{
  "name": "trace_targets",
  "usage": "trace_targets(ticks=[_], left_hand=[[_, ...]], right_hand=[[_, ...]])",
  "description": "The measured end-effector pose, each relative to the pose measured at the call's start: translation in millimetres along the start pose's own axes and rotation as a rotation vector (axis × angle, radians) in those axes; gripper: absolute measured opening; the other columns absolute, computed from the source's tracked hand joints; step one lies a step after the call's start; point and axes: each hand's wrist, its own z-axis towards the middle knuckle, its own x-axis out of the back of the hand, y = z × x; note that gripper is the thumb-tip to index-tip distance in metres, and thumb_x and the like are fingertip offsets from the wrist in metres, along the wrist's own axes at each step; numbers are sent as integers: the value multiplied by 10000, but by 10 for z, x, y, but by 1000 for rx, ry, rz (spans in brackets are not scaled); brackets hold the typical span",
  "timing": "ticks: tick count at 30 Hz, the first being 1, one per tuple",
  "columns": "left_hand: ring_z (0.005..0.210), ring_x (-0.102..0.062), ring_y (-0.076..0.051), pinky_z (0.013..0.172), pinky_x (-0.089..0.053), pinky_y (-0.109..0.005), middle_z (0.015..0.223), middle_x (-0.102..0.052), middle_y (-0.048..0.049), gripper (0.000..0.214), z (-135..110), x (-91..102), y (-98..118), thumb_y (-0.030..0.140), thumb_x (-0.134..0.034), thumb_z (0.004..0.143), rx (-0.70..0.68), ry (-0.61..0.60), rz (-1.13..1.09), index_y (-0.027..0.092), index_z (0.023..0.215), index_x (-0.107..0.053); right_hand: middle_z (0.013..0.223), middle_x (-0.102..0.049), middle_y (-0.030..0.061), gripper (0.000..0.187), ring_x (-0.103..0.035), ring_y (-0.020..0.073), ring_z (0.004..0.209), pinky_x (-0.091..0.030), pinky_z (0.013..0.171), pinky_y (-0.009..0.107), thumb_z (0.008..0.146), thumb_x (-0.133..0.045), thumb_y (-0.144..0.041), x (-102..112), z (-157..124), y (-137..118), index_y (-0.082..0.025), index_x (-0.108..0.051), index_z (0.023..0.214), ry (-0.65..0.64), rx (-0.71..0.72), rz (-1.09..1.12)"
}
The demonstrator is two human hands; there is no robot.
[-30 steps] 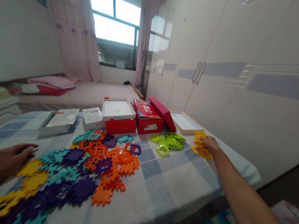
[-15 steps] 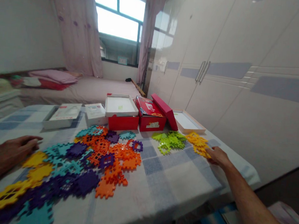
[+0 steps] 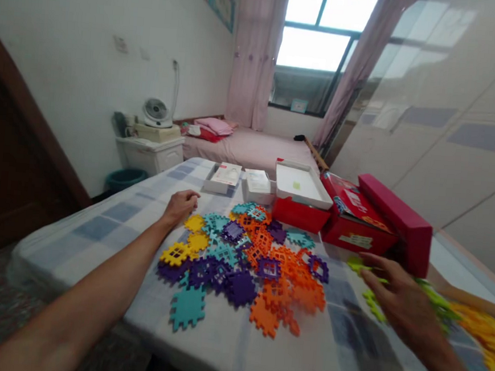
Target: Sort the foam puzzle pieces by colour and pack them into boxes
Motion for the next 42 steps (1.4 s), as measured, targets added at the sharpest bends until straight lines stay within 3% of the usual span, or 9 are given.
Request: trace_targets(ticks=[3, 6, 10, 13, 18, 26, 37, 39, 42], left_hand=[[587, -627, -118, 595, -468, -194, 692, -685, -28, 323, -4, 16, -5, 231, -411, 789, 6, 30, -27, 156, 960, -675], [598, -631, -126, 609, -466, -203, 688, -687, -34, 316, 28, 7, -43, 231, -419, 794, -2, 46, -31, 158, 959, -679], [664, -649, -141, 674, -469, -218, 685, -692, -36, 298, 79, -26, -101, 233, -436, 801, -24, 47, -13, 177, 949, -688], [693, -655, -152, 699, -467, -228, 683, -696, -42, 289, 86, -35, -103, 227, -439, 806, -25, 47, 1, 182, 938, -692], [765, -659, -167, 730, -462, -239, 775, -718, -63, 271, 68, -19, -45, 221, -457, 808, 4, 54, 18, 196, 917, -704], [789, -656, -181, 729, -459, -253, 824, -721, -74, 277, 31, 8, 9, 230, -450, 819, 37, 40, 52, 211, 933, -702], [804, -656, -184, 738, -460, -255, 817, -722, -73, 275, 23, 27, 36, 229, -450, 820, 44, 17, 75, 212, 930, -701], [806, -657, -186, 740, -460, -258, 820, -723, -74, 275, 21, 26, 32, 229, -450, 821, 43, 18, 78, 212, 932, -701], [812, -658, -185, 742, -460, -255, 823, -724, -73, 275, 17, 27, 32, 229, -453, 820, 44, 13, 82, 213, 936, -702]], right_hand=[[1039, -642, 93, 295, -619, 231, 859, -513, 751, 377, 770, -530, -394, -577, -145, -984, -258, -624, 1015, -292, 334, 116], [1156, -602, 63, 284, -560, 196, 1041, -449, 912, 369, 870, -471, -268, -1109, -245, -1647, -254, -589, 1127, -499, 718, 173], [1150, -621, 53, 320, -497, 194, 1125, -373, 979, 379, 871, -497, -175, -1652, -222, -2110, -240, -570, 1176, -584, 1070, 113], [1129, -638, 53, 298, -486, 212, 1129, -352, 951, 396, 874, -496, -182, -1880, -123, -2245, -234, -588, 1153, -559, 1107, -64], [1116, -646, 80, 275, -459, 250, 1147, -324, 926, 412, 860, -504, -196, -1959, -6, -2281, -213, -623, 1107, -446, 958, -279], [1117, -610, 105, 389, -476, 270, 1077, -341, 857, 403, 793, -615, -246, -1941, -81, -2553, -212, -594, 1180, -611, 1007, -356], [985, -610, 75, 151, -500, 243, 981, -355, 800, 375, 768, -601, -217, -1943, -13, -2491, -201, -647, 911, -650, 887, -326], [1035, -604, 84, 210, -494, 257, 1014, -362, 822, 398, 767, -612, -240, -1900, -19, -2483, -206, -640, 972, -635, 893, -307], [1236, -549, 105, 498, -448, 290, 1141, -360, 898, 448, 727, -680, -307, -1832, -10, -2475, -227, -553, 1202, -667, 947, -259]])
